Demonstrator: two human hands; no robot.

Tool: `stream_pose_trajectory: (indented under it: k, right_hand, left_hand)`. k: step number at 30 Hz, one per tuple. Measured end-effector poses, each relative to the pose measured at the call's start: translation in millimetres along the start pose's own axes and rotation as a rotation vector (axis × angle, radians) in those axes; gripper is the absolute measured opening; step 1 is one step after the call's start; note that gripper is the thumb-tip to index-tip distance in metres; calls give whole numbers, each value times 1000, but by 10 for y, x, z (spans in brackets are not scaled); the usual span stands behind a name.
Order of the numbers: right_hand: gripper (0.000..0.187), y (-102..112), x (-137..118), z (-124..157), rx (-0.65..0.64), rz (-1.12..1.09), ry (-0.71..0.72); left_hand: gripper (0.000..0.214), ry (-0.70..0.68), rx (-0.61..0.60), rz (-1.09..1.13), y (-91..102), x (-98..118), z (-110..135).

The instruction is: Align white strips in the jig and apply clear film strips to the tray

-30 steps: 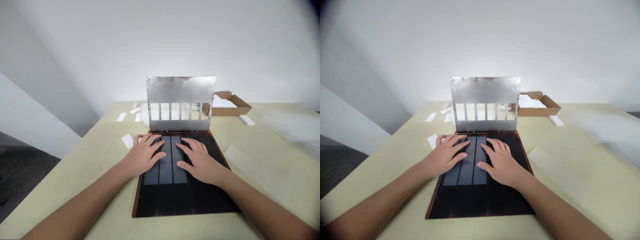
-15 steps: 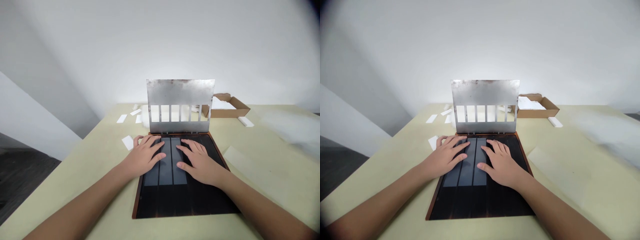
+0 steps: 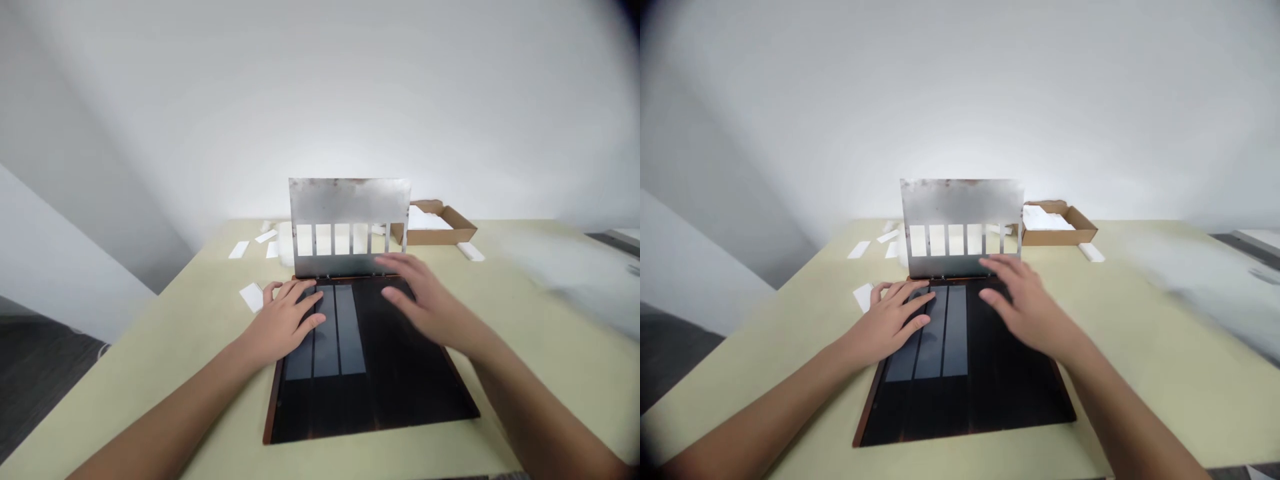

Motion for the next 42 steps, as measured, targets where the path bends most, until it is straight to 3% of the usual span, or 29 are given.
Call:
stream_pose_trajectory:
  k: [2, 3, 6, 8, 10, 16, 23, 31, 34, 36, 40, 42]
  right_hand:
    - [44, 438, 285, 18, 80, 22, -35]
    - [43, 529, 504, 44, 24, 88, -81]
    - [62, 421, 1261, 252, -326, 275, -214]
    - [75, 320, 1622, 390, -415, 305, -251]
    - [77, 218, 1814, 475, -457, 321, -258]
    - [62, 189, 1836, 434, -434, 362, -221]
    - [80, 173, 1746, 438, -395, 385, -147]
    - [60, 152, 1718, 520, -366, 447, -140]
    - [57, 121, 1791, 379, -434, 450, -163]
    - [64, 85, 1837, 254, -494, 450, -168]
    - [75, 17, 1874, 60, -569, 465, -158]
    - [73, -5, 1870, 32, -577, 470, -156]
  left_hand:
    - [46, -5, 13, 1, 2, -11, 2]
    - [46, -7, 20, 3, 4, -15, 3]
    - [44, -19, 37, 11, 10, -12, 1]
    - [44, -26, 46, 21, 21, 0, -3]
    - [43, -25, 56, 29, 39, 8, -9]
    - [40, 9, 99, 30, 120, -25, -37]
    - [39, 16, 171, -5, 203, -67, -65]
    - [34, -58, 220, -58, 398, 94, -91]
    - [31, -122, 208, -71, 642, 206, -169]
    - [30, -156, 206, -76, 915, 286, -264]
    - [31, -176, 261, -80, 1720, 511, -451]
    - [32, -186, 372, -63, 2192, 672, -450]
Point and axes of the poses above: each hand's wrist, its own z-axis away from the middle knuckle, its own y-axis out of the back of the hand, x = y × z, the point moved 9 cm from there along -z, towards the middle knuckle, and after that the axes turned 7 degrees about -y, right-handed, at the moved point
